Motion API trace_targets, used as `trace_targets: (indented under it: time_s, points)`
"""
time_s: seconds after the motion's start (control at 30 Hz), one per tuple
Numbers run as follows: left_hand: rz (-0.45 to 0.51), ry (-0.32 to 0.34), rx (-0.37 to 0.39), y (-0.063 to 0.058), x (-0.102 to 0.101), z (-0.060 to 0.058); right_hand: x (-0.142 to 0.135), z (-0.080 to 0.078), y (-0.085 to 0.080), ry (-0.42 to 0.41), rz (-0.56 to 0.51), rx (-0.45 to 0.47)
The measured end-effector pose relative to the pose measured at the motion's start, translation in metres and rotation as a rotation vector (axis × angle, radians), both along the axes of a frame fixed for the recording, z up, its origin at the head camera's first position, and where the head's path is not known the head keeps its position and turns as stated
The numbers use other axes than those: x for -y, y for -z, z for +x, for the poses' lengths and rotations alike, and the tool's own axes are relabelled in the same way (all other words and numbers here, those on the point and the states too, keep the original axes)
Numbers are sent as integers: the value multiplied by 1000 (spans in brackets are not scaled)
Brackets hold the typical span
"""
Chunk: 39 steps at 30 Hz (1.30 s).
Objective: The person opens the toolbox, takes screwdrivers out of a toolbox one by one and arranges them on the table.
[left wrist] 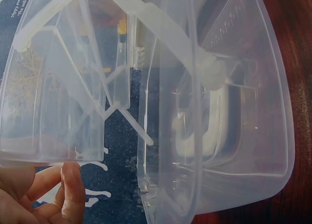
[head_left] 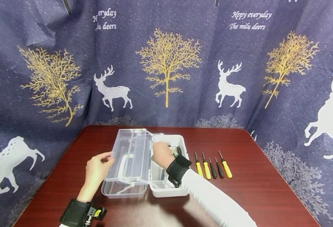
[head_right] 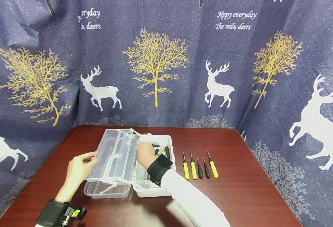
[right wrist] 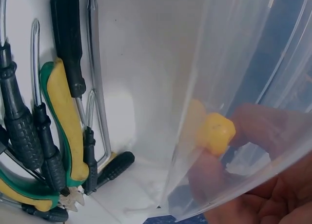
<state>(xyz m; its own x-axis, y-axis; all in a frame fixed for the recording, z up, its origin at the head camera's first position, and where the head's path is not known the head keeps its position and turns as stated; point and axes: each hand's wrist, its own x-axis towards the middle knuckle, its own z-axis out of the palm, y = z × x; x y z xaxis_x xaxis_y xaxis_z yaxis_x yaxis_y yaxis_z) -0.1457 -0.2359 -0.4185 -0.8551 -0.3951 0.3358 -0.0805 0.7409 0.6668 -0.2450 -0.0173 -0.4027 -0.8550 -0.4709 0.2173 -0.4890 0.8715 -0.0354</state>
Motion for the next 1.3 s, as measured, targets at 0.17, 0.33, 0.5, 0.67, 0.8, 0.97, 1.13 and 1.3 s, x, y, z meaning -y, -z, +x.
trace_targets:
  time_s: [0.17,0.33,0.5,0.67,0.8,0.97,1.13,1.3]
  points:
    - [1,5,-20,-2,-1,1,-1,0,1,-14,-12,-11]
    - [-1,10,-22,-2,-1,1,-2,-2,3,-21,-22,-3]
    - [3,11,-9,-2,-1,1,-3,-4,6,-11,-57,23]
    - [5,9,-3,-2,-1,1,-7,-3,6,-25,-123,16]
    - [-2,13,-14,-2,-1,1,-9,-2,5,-47,-163,18]
    - [-6,16,-9,-2,-1,1,-12,-1,3,-60,-193,31]
    - [1,13,-2,-2,-1,0,-15,-1,1,-54,-234,108]
    - [3,13,-3,-2,-1,1,-17,-3,-2,-42,-275,187]
